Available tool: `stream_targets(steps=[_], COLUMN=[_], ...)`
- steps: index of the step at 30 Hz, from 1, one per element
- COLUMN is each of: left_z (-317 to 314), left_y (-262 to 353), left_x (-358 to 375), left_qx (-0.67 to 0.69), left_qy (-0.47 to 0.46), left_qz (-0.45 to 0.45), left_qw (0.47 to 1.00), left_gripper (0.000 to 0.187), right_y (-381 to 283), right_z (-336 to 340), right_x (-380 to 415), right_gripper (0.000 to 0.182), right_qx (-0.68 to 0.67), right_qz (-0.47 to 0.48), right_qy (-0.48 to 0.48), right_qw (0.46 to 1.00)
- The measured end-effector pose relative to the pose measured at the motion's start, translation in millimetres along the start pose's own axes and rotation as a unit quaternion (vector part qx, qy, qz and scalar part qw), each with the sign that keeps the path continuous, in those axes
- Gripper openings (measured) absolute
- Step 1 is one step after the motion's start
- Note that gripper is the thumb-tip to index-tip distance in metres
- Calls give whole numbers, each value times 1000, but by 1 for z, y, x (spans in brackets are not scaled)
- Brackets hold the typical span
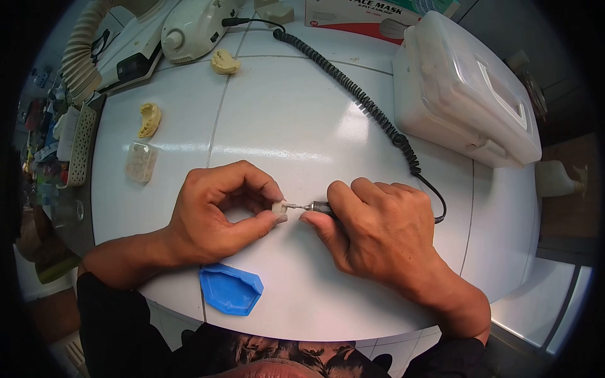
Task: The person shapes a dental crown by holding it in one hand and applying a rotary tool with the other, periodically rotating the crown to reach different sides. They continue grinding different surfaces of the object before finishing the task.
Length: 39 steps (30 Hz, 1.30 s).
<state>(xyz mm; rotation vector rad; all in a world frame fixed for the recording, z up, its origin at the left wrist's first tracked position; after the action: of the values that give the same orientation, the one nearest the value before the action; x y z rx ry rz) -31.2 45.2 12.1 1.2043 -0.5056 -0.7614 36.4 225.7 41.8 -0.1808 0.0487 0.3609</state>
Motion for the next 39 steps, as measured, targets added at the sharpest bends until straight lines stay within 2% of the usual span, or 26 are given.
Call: stream_targets(steps=[20,26,39], left_z=[0,1,1], left_y=[1,-5,3], left_x=[0,-1,-1], left_qx=[-6,39,-29], left_qy=[-4,7,-7], left_qz=[-6,32,-53], left_qw=[1000,999,998], left_gripper=[20,18,16], right_y=[-1,-1,2], right_z=[2,2,1], right_x=[-1,-1,-1], right_gripper=[41,42,40], right_qx=[5,-6,-18], right_qz=[2,4,20], right_qy=[-2,7,16], right_qw=[1000,1000,1000])
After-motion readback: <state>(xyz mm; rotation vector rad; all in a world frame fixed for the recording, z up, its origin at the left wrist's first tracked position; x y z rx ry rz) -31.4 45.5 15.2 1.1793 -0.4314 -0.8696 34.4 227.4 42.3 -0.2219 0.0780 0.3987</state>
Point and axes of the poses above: each hand's wrist, its own x-axis away from the middle knuckle, its own z-axis out of the back of the hand, y = z × x, the point moved 7 cm from there along -x, towards the middle knuckle, and after that the axes turned 5 degrees about -y, right-handed, at the moved point
